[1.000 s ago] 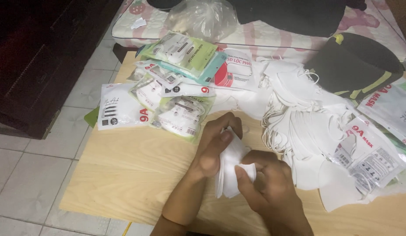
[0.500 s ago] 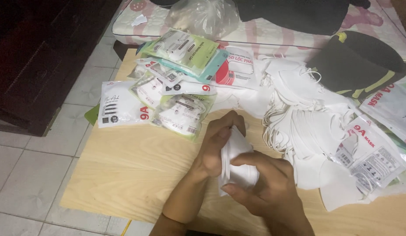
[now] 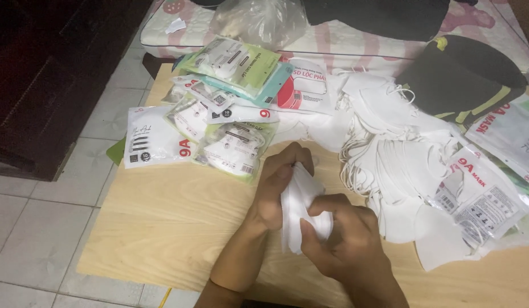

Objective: The person folds a stack of white face masks and places them into a clear plastic packaging bag labeled '9A MASK'. They repeat this process, gathering masks from a pile on the table and inserting them into packaging.

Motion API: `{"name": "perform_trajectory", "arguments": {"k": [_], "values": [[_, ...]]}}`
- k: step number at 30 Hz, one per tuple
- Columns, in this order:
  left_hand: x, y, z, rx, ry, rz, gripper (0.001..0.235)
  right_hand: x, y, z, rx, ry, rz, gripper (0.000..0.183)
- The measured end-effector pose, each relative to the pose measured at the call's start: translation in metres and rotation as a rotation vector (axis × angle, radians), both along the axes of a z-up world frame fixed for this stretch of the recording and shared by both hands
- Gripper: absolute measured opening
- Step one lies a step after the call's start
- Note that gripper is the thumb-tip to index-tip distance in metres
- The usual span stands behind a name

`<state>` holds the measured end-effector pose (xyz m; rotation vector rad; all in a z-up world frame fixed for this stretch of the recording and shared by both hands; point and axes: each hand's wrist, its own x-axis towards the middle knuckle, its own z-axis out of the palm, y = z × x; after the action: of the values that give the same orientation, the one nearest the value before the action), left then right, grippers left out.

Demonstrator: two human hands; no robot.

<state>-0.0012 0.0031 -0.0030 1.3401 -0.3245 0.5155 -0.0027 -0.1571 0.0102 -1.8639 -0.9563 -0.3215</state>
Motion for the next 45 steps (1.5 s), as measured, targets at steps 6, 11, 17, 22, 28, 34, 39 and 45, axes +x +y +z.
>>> {"name": "perform_trajectory", "arguments": {"k": [6,11,17,22,28,34,39,45], "values": [[-0.002,0.001,0.006,0.023,-0.002,0.017,0.041,-0.001,0.0,0.01,-0.002,0.097,0.033,0.028],[-0.002,0.002,0.003,-0.011,-0.011,-0.022,0.042,-0.001,0.002,0.018,-0.008,0.036,0.073,0.026],[-0.003,-0.001,0.008,0.03,-0.015,0.055,0.04,0.001,0.004,0.03,-0.068,0.0,0.168,0.025],[-0.004,-0.002,0.011,0.145,-0.041,0.172,0.042,0.001,0.001,0.029,-0.118,-0.032,0.171,0.03],[-0.006,-0.003,0.02,0.237,-0.013,0.224,0.029,0.003,0.003,0.028,-0.129,-0.147,0.121,0.021],[-0.008,-0.002,0.021,0.331,0.044,0.265,0.025,0.007,0.001,0.014,-0.098,-0.146,0.024,0.022],[-0.027,0.021,0.03,0.447,0.036,0.17,0.038,0.032,-0.016,-0.002,0.099,0.165,0.076,0.02],[-0.048,0.025,0.036,0.55,0.243,0.055,0.05,0.029,-0.019,0.01,0.205,0.267,-0.034,0.046]]}}
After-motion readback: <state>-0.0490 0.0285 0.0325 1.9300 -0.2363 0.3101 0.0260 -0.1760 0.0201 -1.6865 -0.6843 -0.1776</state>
